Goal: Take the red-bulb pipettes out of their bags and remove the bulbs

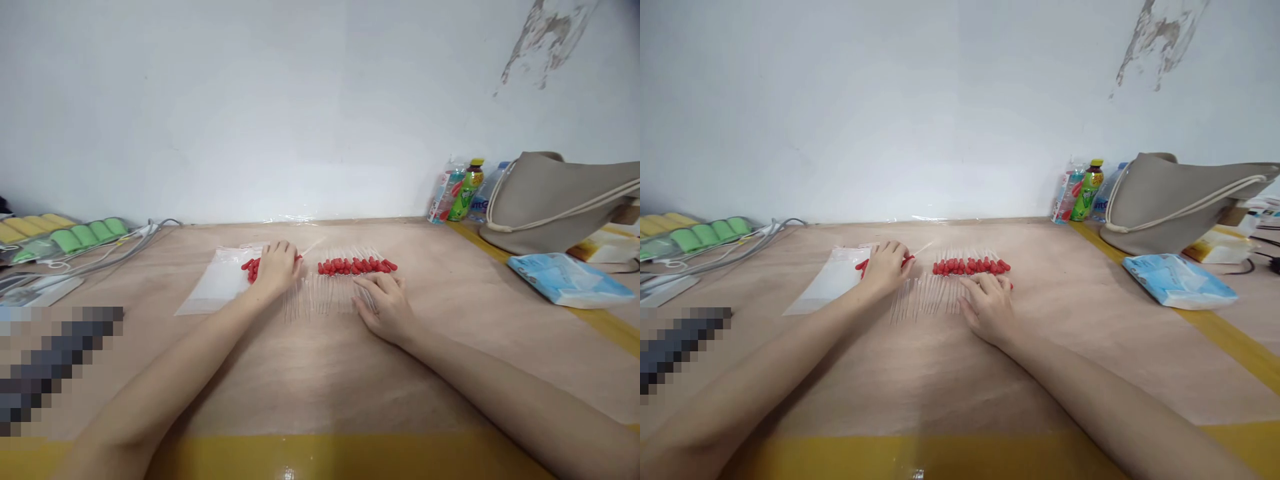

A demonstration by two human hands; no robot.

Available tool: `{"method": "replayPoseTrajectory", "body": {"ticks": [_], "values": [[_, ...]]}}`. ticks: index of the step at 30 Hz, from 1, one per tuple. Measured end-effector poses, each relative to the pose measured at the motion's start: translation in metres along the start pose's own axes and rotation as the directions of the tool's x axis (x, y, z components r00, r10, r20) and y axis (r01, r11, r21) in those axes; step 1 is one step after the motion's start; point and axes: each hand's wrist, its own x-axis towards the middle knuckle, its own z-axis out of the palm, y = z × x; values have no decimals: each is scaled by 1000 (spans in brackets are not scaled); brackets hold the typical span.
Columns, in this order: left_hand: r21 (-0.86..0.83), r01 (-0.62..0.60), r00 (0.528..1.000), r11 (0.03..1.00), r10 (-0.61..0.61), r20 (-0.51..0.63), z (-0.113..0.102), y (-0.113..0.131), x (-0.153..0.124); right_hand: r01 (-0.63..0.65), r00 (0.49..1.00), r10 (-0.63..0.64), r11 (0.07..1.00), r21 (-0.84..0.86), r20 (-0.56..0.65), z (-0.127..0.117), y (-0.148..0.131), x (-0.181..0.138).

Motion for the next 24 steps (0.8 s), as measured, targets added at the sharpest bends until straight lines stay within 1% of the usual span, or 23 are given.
{"method": "replayPoseTrajectory", "body": {"ticks": [2, 4, 5, 7, 9, 12, 15, 19, 21, 24], "values": [[-102, -144, 987, 984, 135, -86, -9, 4, -20, 33, 999, -34, 999, -10, -38, -2, -1, 2], [-173, -299, 952, 938, 280, -125, -15, 8, -41, 98, 994, -99, 995, -12, -39, -3, -5, 5], [-192, -354, 933, 915, 331, -142, -16, 11, -51, 137, 990, -137, 991, -10, -20, -4, -7, 6], [-217, -415, 906, 884, 381, -182, -17, 15, -68, 211, 977, -211, 978, 5, 34, -3, -11, 6], [-259, -433, 897, 863, 382, -224, -15, 19, -79, 264, 962, -265, 964, 33, 70, 0, -13, 5], [-318, -443, 890, 838, 370, -266, -12, 21, -84, 307, 948, -312, 948, 89, 55, 5, -15, 3], [-361, -461, 883, 811, 376, -283, -9, 21, -82, 318, 945, -325, 938, 142, 28, 7, -15, 2], [-387, -522, 850, 761, 421, -317, -7, 22, -80, 306, 947, -319, 931, 198, 37, 7, -18, 3], [-382, -540, 838, 750, 435, -330, -7, 23, -80, 302, 946, -320, 925, 233, 44, 8, -20, 3], [-369, -548, 833, 750, 452, -318, -9, 24, -81, 325, 937, -349, 897, 301, 30, 11, -21, 2]]}}
